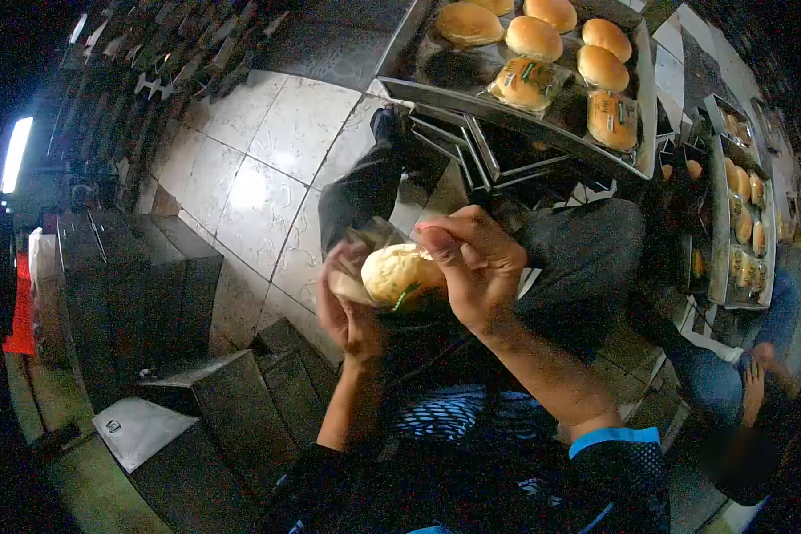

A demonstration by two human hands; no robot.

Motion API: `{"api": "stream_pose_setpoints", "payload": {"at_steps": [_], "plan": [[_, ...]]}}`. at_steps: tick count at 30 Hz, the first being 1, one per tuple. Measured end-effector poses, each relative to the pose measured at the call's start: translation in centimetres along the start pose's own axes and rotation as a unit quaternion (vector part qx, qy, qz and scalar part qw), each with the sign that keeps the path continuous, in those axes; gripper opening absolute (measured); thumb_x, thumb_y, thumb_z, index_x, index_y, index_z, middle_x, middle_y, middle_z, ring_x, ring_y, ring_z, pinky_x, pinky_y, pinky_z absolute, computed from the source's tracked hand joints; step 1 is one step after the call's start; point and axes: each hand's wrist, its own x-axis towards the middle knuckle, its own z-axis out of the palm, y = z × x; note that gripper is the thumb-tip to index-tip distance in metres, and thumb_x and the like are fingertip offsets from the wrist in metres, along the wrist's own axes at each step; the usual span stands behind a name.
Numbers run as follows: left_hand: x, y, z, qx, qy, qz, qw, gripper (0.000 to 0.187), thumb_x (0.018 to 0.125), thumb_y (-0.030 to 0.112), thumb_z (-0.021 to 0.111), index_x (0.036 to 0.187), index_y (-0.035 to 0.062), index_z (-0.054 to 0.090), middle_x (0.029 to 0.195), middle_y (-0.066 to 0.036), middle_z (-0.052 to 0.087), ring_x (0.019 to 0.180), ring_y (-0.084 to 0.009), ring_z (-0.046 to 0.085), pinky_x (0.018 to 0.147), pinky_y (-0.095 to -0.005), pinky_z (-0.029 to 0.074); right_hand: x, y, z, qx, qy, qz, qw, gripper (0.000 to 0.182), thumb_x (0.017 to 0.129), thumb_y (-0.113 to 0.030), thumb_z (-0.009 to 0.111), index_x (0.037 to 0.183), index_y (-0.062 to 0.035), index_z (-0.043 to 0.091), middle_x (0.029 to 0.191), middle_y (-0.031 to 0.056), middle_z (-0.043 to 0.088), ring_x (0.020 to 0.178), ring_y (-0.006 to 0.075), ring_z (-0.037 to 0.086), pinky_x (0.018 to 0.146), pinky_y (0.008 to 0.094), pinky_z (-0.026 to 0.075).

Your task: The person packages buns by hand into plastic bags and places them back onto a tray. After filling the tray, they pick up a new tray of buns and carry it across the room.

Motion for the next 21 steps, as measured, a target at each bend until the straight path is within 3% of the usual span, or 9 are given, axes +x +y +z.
{"api": "stream_pose_setpoints", "payload": {"at_steps": [1,2,6,8,9,11,13,18,21], "plan": [[0.9,0.6,-0.9,0.040,-0.013,0.056,0.998,0.036,0.097,0.022,0.057,0.121,-0.0056,0.058,0.109,-0.018,0.063,0.099,-0.0241,0.063,0.087,-0.0332,0.049,0.0,0.0,0.4,0.035,0.007,0.031,0.999,0.009,0.086,-0.009,0.071,0.093,-0.0039,0.071,0.087,0.0100,0.064,0.079,0.0149,0.061,0.071,0.0247,0.048],[1.7,1.6,-1.6,0.221,-0.004,0.119,0.968,0.021,0.093,0.017,0.064,0.097,-0.0040,0.067,0.093,-0.018,0.068,0.083,-0.0258,0.067,0.077,-0.0328,0.053,0.1,-0.7,0.7,0.068,-0.006,0.068,0.995,0.010,0.085,-0.011,0.073,0.093,-0.0053,0.072,0.091,0.0089,0.064,0.081,0.0174,0.061,0.073,0.0276,0.049],[3.6,3.3,-4.2,0.320,0.103,0.270,0.902,0.017,0.089,0.016,0.068,0.090,-0.0001,0.068,0.087,-0.015,0.066,0.077,-0.0254,0.066,0.069,-0.0341,0.053,3.6,-5.4,0.4,-0.285,-0.122,-0.240,0.920,0.015,0.082,-0.017,0.075,0.095,-0.0113,0.073,0.094,0.0061,0.063,0.087,0.0234,0.060,0.074,0.0345,0.050],[4.0,2.4,-6.1,0.342,0.132,0.337,0.867,0.012,0.087,0.015,0.069,0.089,0.0025,0.069,0.086,-0.012,0.064,0.073,-0.0231,0.062,0.063,-0.0330,0.051,2.8,-2.8,1.4,-0.249,-0.101,-0.232,0.935,0.011,0.083,-0.016,0.074,0.092,-0.0109,0.071,0.090,0.0066,0.062,0.084,0.0229,0.061,0.071,0.0339,0.050],[3.9,1.4,-7.2,0.384,0.120,0.332,0.853,0.010,0.086,0.013,0.070,0.091,0.0035,0.070,0.087,-0.011,0.063,0.072,-0.0225,0.061,0.062,-0.0323,0.050,2.6,0.5,2.2,-0.240,-0.085,-0.215,0.943,0.010,0.084,-0.016,0.074,0.091,-0.0095,0.069,0.089,0.0072,0.061,0.083,0.0225,0.062,0.070,0.0338,0.050],[4.2,-1.6,-8.6,0.425,0.094,0.258,0.863,0.020,0.080,-0.002,0.065,0.097,0.0040,0.072,0.088,-0.011,0.061,0.072,-0.0207,0.060,0.060,-0.0298,0.047,2.4,6.5,3.2,-0.097,-0.136,0.007,0.986,0.009,0.087,-0.012,0.070,0.088,-0.0042,0.066,0.082,0.0097,0.061,0.075,0.0191,0.063,0.066,0.0316,0.050],[3.5,-1.9,-9.0,0.415,0.110,0.243,0.870,0.025,0.076,-0.008,0.060,0.095,0.0032,0.072,0.085,-0.011,0.061,0.072,-0.0207,0.060,0.060,-0.0294,0.047,1.2,5.7,3.4,-0.048,-0.153,0.046,0.986,0.009,0.086,-0.013,0.071,0.087,-0.0049,0.067,0.080,0.0087,0.061,0.072,0.0175,0.063,0.065,0.0299,0.050],[3.3,-2.0,-7.9,0.324,0.125,0.181,0.920,0.009,0.079,-0.001,0.068,0.088,-0.0009,0.070,0.078,-0.012,0.064,0.068,-0.0214,0.062,0.060,-0.0283,0.048,2.8,6.0,4.4,-0.203,-0.157,-0.167,0.952,0.014,0.085,-0.016,0.073,0.084,-0.0042,0.066,0.079,0.0065,0.056,0.068,0.0174,0.059,0.062,0.0301,0.049],[5.7,-3.2,-6.3,0.303,0.101,0.174,0.932,0.010,0.081,0.008,0.074,0.085,-0.0002,0.069,0.076,-0.011,0.065,0.066,-0.0208,0.063,0.058,-0.0278,0.048,5.0,7.2,7.7,-0.153,-0.159,-0.226,0.949,0.018,0.090,-0.017,0.068,0.081,-0.0022,0.062,0.075,0.0076,0.055,0.065,0.0200,0.054,0.058,0.0311,0.045]]}}
